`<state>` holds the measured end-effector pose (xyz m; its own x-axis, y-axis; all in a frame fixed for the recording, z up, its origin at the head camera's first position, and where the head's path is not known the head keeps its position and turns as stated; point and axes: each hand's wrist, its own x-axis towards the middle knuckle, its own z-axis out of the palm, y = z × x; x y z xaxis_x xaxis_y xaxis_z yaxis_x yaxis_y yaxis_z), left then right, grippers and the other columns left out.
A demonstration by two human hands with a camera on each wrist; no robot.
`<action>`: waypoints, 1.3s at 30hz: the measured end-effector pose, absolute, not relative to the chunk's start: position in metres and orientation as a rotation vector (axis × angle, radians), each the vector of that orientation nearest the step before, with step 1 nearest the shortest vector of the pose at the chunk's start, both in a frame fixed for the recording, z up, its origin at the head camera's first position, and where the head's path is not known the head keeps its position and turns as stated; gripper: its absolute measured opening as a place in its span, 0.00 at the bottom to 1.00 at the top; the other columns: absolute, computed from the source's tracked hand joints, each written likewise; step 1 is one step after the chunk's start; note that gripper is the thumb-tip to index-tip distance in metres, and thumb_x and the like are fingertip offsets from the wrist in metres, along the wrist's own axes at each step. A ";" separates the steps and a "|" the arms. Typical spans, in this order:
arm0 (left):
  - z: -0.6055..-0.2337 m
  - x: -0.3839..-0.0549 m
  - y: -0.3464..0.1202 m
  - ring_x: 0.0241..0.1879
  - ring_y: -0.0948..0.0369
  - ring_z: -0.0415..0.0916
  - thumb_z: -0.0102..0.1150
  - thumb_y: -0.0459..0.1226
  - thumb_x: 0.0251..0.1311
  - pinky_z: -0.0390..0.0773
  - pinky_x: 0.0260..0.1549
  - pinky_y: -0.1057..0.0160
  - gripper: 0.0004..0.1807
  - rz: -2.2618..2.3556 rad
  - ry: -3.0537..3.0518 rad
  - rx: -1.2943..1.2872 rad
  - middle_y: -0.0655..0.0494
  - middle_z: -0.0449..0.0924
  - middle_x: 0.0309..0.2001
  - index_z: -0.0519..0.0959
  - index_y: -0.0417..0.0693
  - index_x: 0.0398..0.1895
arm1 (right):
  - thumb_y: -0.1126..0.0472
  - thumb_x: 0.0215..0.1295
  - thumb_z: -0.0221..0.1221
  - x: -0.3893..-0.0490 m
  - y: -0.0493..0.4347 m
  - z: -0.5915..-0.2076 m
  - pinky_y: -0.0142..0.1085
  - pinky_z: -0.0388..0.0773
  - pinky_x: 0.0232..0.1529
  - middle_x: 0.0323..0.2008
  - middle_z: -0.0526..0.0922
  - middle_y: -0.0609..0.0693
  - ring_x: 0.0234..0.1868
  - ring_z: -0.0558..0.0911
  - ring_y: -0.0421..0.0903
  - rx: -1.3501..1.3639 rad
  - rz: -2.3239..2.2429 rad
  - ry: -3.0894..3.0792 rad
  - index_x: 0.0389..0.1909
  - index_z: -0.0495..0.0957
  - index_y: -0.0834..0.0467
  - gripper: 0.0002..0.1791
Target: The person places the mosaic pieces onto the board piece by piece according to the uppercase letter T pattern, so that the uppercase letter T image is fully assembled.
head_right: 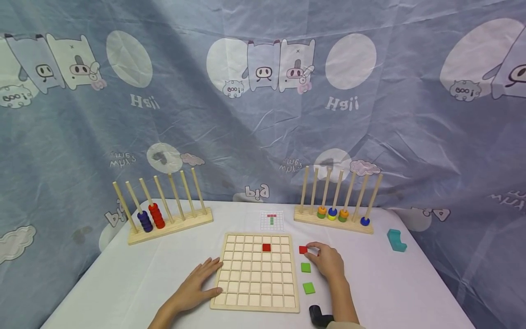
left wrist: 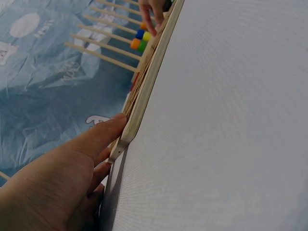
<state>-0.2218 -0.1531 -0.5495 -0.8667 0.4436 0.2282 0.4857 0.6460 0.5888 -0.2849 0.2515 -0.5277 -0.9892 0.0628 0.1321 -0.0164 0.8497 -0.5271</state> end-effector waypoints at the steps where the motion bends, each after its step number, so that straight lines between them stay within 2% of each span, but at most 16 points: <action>1: -0.550 -0.222 -0.153 0.68 0.46 0.48 0.56 0.57 0.55 0.46 0.63 0.42 0.40 -1.028 -2.789 -0.791 0.48 0.58 0.68 0.63 0.46 0.66 | 0.52 0.51 0.67 -0.285 0.252 -0.528 0.35 0.59 0.19 0.16 0.67 0.47 0.19 0.65 0.44 -0.034 0.821 -2.878 0.44 0.82 0.52 0.18; 7: -0.550 -0.222 -0.153 0.68 0.46 0.48 0.56 0.58 0.55 0.46 0.64 0.42 0.40 -1.029 -2.793 -0.786 0.49 0.58 0.68 0.63 0.46 0.66 | 0.52 0.51 0.68 -0.282 0.253 -0.528 0.34 0.58 0.19 0.15 0.66 0.46 0.18 0.65 0.44 -0.023 0.817 -2.846 0.42 0.82 0.53 0.17; 21: -0.553 -0.223 -0.152 0.68 0.47 0.48 0.56 0.59 0.54 0.46 0.64 0.42 0.40 -1.006 -2.797 -0.788 0.51 0.58 0.68 0.63 0.48 0.66 | 0.51 0.53 0.66 -0.268 0.250 -0.511 0.32 0.54 0.14 0.11 0.61 0.46 0.14 0.60 0.42 -0.004 0.865 -2.763 0.44 0.81 0.53 0.18; 28: -0.552 -0.222 -0.153 0.68 0.47 0.48 0.55 0.59 0.55 0.47 0.63 0.42 0.40 -1.011 -2.794 -0.784 0.50 0.58 0.68 0.63 0.47 0.66 | 0.50 0.52 0.66 -0.269 0.227 -0.498 0.31 0.52 0.14 0.11 0.58 0.44 0.15 0.55 0.40 0.064 0.890 -2.748 0.44 0.81 0.50 0.17; 39: -0.552 -0.222 -0.153 0.68 0.47 0.48 0.55 0.59 0.55 0.47 0.63 0.41 0.40 -1.010 -2.790 -0.778 0.50 0.58 0.68 0.63 0.48 0.66 | 0.50 0.50 0.68 -0.271 0.170 -0.496 0.30 0.51 0.14 0.11 0.58 0.44 0.15 0.56 0.40 0.156 1.027 -2.771 0.42 0.81 0.46 0.16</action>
